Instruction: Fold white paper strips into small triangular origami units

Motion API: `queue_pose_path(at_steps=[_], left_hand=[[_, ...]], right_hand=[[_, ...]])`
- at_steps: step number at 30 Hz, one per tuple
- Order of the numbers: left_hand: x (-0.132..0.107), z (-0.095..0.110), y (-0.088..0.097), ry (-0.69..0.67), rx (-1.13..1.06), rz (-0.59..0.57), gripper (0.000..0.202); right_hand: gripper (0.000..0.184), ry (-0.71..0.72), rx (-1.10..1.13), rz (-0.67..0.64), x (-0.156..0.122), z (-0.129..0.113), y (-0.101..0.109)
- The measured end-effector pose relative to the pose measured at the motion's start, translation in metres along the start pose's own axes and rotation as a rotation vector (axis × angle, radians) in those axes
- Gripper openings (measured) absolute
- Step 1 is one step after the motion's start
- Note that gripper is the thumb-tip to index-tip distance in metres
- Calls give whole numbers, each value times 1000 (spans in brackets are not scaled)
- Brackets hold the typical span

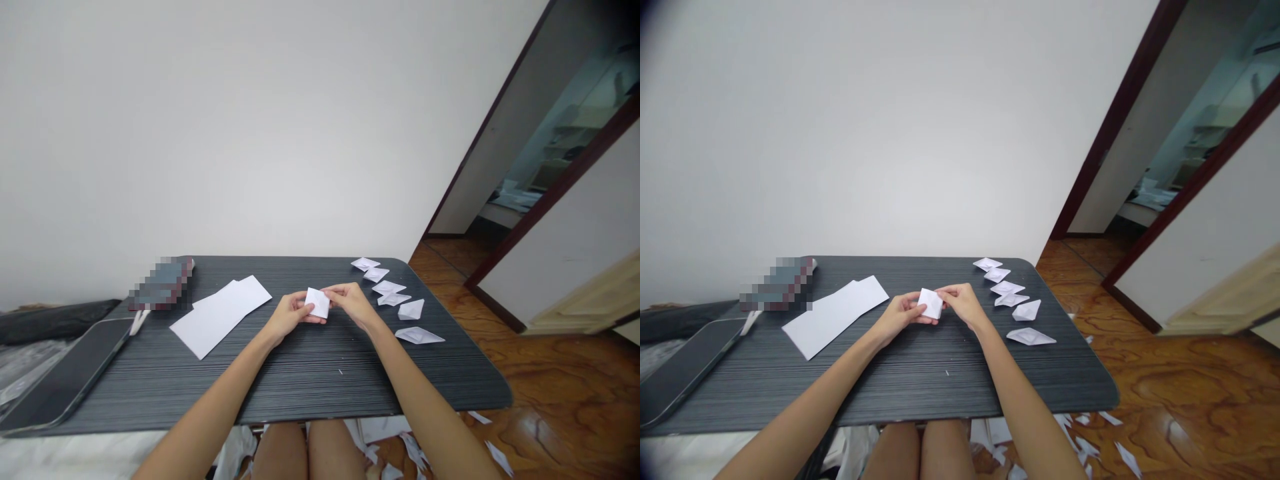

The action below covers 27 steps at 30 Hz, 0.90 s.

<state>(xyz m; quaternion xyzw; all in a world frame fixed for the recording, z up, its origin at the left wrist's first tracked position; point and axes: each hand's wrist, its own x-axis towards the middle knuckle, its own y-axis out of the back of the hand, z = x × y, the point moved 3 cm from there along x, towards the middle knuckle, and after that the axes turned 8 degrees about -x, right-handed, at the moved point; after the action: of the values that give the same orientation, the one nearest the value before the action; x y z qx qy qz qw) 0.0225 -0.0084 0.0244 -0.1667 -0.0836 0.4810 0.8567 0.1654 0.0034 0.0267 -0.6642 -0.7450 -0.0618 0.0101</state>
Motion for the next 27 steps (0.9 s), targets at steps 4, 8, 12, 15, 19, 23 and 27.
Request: queue_pose_path(at_steps=[4, 8, 12, 15, 19, 23, 27], left_hand=[[0, 2, 4, 52, 48, -21, 43], [0, 3, 7, 86, 132, 17, 39], [1, 0, 6, 75, 232, 70, 39], [2, 1, 6, 5, 318, 76, 41], [2, 4, 7, -106, 423, 66, 37], [2, 8, 9, -245, 573, 115, 34], [1, 9, 10, -316, 669, 168, 38]], right_hand=[[23, 28, -140, 10, 1, 0, 2], [23, 24, -184, -64, -1, 0, 0], [23, 32, -216, -142, -5, -4, -6], [23, 20, -212, -162, -6, -6, -8], [22, 22, -179, -180, -6, -5, -9], [21, 28, -167, -166, -5, -2, -7], [23, 1, -160, -174, -5, -2, -7]])
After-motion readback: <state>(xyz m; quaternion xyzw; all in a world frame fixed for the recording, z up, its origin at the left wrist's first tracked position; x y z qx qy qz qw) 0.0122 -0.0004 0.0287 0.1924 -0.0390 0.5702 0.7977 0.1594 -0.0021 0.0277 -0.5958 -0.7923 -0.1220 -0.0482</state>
